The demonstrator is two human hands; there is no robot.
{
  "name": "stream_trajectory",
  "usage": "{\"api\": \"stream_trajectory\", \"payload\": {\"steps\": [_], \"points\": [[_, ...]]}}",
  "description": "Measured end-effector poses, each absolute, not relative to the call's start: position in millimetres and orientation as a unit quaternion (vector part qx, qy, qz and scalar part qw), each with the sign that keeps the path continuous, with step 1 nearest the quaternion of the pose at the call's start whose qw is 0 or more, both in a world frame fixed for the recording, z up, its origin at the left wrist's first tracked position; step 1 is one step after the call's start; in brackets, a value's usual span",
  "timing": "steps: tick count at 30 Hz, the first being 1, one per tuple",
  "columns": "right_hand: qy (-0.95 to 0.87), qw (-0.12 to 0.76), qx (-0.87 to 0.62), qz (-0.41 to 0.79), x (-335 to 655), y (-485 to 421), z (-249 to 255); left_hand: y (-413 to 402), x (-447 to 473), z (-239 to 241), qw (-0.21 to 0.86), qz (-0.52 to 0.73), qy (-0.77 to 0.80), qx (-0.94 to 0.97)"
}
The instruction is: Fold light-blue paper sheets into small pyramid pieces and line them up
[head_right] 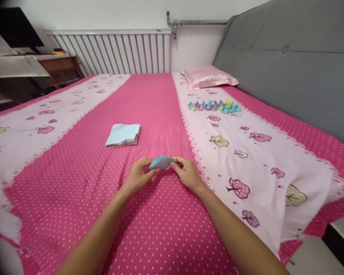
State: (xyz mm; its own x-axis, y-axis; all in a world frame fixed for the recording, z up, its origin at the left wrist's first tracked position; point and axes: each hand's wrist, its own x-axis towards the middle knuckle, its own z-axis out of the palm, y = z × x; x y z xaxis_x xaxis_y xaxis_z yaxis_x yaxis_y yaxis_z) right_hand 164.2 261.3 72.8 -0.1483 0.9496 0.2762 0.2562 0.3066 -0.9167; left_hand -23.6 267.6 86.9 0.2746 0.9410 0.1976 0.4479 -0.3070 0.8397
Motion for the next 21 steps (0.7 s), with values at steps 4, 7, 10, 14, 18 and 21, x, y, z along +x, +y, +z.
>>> {"api": "stream_trajectory", "payload": {"steps": [4,7,10,14,18,21], "points": [[-0.569,0.466,-0.456,0.502,160.7,258.2,72.1,262.9,-15.2,87.8,0.57,0.397,0.474,0.541],[-0.526,0.475,-0.446,0.546,157.8,256.1,71.6,258.0,-9.4,90.7,0.64,0.4,0.475,0.453],[-0.534,0.484,-0.424,0.549,156.5,254.6,72.1,255.6,-5.8,92.5,0.657,0.403,0.477,0.423],[-0.565,0.494,-0.399,0.527,157.1,254.4,71.9,255.6,-4.6,92.0,0.648,0.405,0.479,0.432],[-0.58,0.495,-0.389,0.516,157.6,255.6,70.2,255.4,-5.0,91.7,0.645,0.405,0.48,0.435],[-0.593,0.497,-0.387,0.502,157.4,256.5,68.3,255.2,-5.1,91.9,0.645,0.407,0.481,0.434]]}}
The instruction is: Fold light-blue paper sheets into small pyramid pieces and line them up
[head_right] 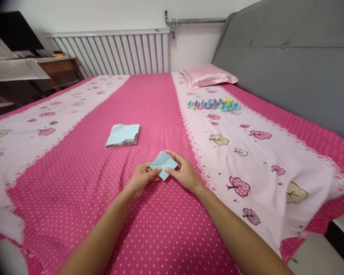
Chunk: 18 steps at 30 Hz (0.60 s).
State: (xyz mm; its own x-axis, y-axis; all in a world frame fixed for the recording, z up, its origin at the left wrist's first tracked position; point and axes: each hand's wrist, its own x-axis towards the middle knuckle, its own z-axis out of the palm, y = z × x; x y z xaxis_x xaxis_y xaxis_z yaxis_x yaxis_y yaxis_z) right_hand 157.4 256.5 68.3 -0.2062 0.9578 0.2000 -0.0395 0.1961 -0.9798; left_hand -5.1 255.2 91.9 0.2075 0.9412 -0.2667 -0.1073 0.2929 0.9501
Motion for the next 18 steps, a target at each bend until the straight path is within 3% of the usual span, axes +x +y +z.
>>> {"api": "stream_trajectory", "payload": {"steps": [18], "points": [[-0.631,0.481,-0.421,0.44,161.6,255.3,73.3,253.5,0.2,96.4,0.653,0.422,0.455,0.434]]}}
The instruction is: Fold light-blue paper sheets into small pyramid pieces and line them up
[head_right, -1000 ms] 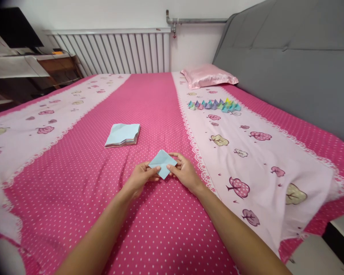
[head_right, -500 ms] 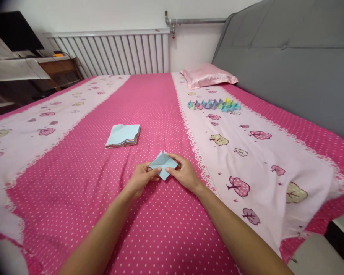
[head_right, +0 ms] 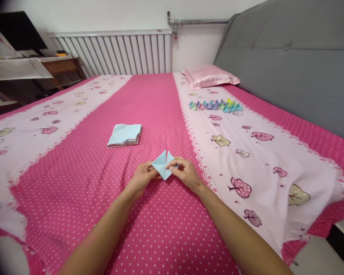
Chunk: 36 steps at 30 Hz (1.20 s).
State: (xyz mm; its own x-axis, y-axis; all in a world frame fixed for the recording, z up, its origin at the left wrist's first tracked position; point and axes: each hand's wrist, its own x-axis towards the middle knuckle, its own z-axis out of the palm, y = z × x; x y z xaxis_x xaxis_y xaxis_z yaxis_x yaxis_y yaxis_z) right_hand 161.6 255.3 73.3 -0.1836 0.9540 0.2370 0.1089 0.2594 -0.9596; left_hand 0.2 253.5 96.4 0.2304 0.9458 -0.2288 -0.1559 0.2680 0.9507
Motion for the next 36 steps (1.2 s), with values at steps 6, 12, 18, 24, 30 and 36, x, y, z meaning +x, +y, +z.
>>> {"api": "stream_trajectory", "payload": {"steps": [6,12,18,24,30,36], "points": [[-0.623,0.485,-0.464,0.401,160.1,260.9,60.6,251.7,-3.2,99.1,0.676,0.4,0.421,0.454],[-0.599,0.494,-0.439,0.452,157.3,258.2,61.4,253.0,-5.7,93.1,0.628,0.392,0.479,0.471],[-0.578,0.506,-0.43,0.474,154.9,255.6,66.7,254.8,-5.2,87.7,0.592,0.41,0.495,0.486],[-0.558,0.508,-0.412,0.511,155.2,254.6,69.9,254.8,-6.2,87.1,0.578,0.411,0.504,0.494],[-0.573,0.485,-0.402,0.523,161.0,256.6,68.9,256.2,-10.2,85.8,0.58,0.388,0.499,0.513],[-0.574,0.463,-0.414,0.533,167.2,260.1,71.3,259.3,-15.0,91.4,0.633,0.347,0.475,0.503]]}}
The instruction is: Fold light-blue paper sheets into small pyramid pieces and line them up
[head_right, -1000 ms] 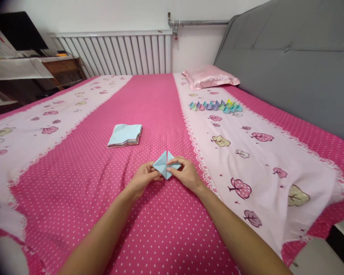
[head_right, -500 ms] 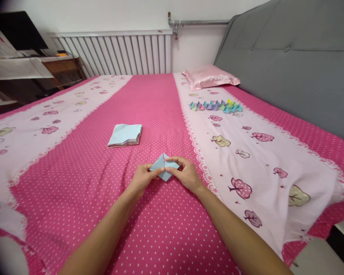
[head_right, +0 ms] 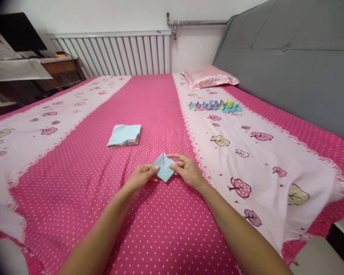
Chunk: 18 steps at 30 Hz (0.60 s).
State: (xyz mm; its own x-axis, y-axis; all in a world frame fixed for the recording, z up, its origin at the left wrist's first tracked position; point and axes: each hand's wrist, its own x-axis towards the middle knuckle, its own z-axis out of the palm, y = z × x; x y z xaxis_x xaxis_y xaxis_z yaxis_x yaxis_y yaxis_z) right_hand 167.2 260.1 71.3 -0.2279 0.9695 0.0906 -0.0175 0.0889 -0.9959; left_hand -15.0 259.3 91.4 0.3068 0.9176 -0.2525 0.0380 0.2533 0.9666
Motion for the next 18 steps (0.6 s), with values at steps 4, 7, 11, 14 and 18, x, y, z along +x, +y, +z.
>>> {"api": "stream_trajectory", "payload": {"steps": [4,7,11,14,18], "points": [[-0.575,0.452,-0.419,0.538,168.7,261.8,73.6,260.5,-17.6,94.3,0.666,0.337,0.458,0.484],[-0.575,0.44,-0.418,0.549,169.1,261.4,76.8,260.7,-19.3,95.6,0.676,0.339,0.453,0.471],[-0.573,0.445,-0.41,0.553,168.9,259.8,80.3,259.3,-17.4,96.6,0.667,0.364,0.462,0.457],[-0.574,0.471,-0.407,0.532,167.5,258.9,79.5,257.0,-12.4,95.3,0.64,0.397,0.477,0.454],[-0.594,0.505,-0.402,0.479,164.9,258.2,75.5,254.1,-5.5,91.8,0.62,0.424,0.479,0.453]]}}
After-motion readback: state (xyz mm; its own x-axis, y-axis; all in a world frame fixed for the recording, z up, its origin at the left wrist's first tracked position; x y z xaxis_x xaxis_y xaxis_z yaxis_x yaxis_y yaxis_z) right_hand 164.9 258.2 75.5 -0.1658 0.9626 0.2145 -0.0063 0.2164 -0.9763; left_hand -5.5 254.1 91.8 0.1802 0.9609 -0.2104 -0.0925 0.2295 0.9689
